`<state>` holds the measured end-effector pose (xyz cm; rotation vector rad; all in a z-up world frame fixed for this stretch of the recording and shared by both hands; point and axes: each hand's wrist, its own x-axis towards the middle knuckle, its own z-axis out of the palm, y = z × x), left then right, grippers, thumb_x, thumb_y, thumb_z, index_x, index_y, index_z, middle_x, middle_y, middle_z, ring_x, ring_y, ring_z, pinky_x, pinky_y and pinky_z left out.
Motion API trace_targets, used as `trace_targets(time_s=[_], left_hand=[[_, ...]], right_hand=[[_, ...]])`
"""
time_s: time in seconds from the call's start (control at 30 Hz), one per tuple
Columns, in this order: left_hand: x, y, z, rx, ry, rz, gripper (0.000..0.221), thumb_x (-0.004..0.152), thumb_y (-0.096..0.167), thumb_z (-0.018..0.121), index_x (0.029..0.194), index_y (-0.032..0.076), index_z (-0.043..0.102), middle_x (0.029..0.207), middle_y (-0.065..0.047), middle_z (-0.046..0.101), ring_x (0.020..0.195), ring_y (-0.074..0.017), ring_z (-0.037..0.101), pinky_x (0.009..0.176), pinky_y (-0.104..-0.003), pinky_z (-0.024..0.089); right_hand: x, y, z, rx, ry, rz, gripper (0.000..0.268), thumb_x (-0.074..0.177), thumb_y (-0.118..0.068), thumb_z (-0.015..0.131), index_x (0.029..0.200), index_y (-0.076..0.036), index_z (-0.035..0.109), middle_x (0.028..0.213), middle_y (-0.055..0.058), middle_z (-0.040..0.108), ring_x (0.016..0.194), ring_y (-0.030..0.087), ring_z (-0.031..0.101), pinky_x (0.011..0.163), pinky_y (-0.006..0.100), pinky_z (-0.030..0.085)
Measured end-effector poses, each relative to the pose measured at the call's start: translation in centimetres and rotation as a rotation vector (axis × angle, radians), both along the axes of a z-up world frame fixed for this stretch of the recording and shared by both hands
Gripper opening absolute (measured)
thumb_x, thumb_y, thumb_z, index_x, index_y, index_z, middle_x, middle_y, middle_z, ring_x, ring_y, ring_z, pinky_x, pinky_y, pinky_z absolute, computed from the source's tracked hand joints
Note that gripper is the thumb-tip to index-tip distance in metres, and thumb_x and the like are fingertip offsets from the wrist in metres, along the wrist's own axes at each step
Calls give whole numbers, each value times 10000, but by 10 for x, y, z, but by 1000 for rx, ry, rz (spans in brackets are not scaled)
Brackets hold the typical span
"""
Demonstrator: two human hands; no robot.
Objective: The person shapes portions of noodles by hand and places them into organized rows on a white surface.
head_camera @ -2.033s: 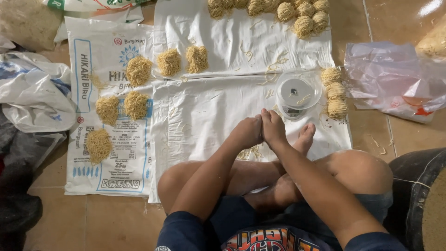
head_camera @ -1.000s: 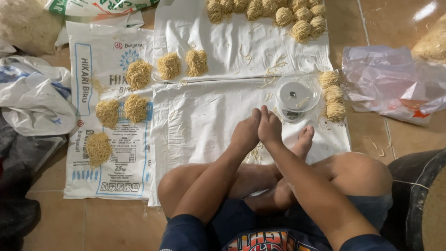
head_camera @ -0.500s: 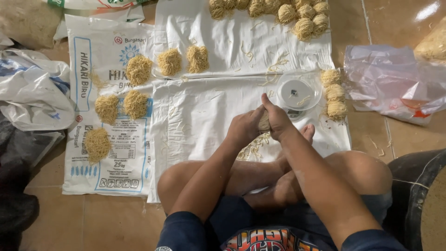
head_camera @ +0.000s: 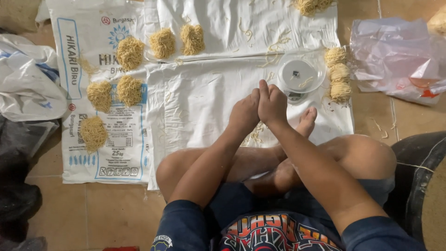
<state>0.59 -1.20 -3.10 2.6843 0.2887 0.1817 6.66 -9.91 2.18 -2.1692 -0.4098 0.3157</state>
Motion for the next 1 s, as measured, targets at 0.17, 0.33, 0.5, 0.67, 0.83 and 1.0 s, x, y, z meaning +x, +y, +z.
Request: trace_targets(time_s=[0.17,0.33,0.5,0.67,0.83,1.0], left_hand=[[-6,12,17,-41,-133,-40,290,866,248,561,1057,62,448,799,-143,563,683,-446,679,619,-541,549],[-4,25,-9,48,-291,-150,451,864,394,594,1130,60,449,827,-123,538,697,-429,655,631,-501,530],[2,26,-6,42,-580,-187,1006,805,822,549,1458,72,397,926,-100,474,775,-364,586,688,-446,526],[3,17,6,-19,-725,-70,844,825,793,585,1388,167,536,1250,-117,498,1187,-389,513,995,-486,423],[2,-5,40,-383,-804,-86,743,930,703,588,1339,87,517,1467,-207,506,1431,-463,450,1214,-539,335],[3,-16,29,-1036,-625,352,356,958,414,725,1238,199,675,958,-110,725,853,-228,699,763,-389,580]], right_hand=[[13,6,-4,-48,155,-40,600,1066,-545,461,801,-51,677,741,162,694,910,403,713,822,517,529],[23,4,-4,57,406,-91,563,997,-551,556,921,-28,749,927,200,722,1065,415,680,942,499,496],[62,-10,-36,661,1136,-139,463,1033,-355,591,710,-24,621,691,210,680,730,405,762,779,489,616],[50,-6,-41,851,1209,-68,448,1040,-373,566,771,-23,646,810,216,726,835,427,765,832,490,619],[24,0,5,1008,1177,-38,403,1049,-471,520,1179,-131,693,1083,103,748,881,204,768,557,52,450],[2,11,24,591,699,-17,764,1031,-688,344,1467,-80,496,1312,97,581,1304,223,522,1199,413,323]])
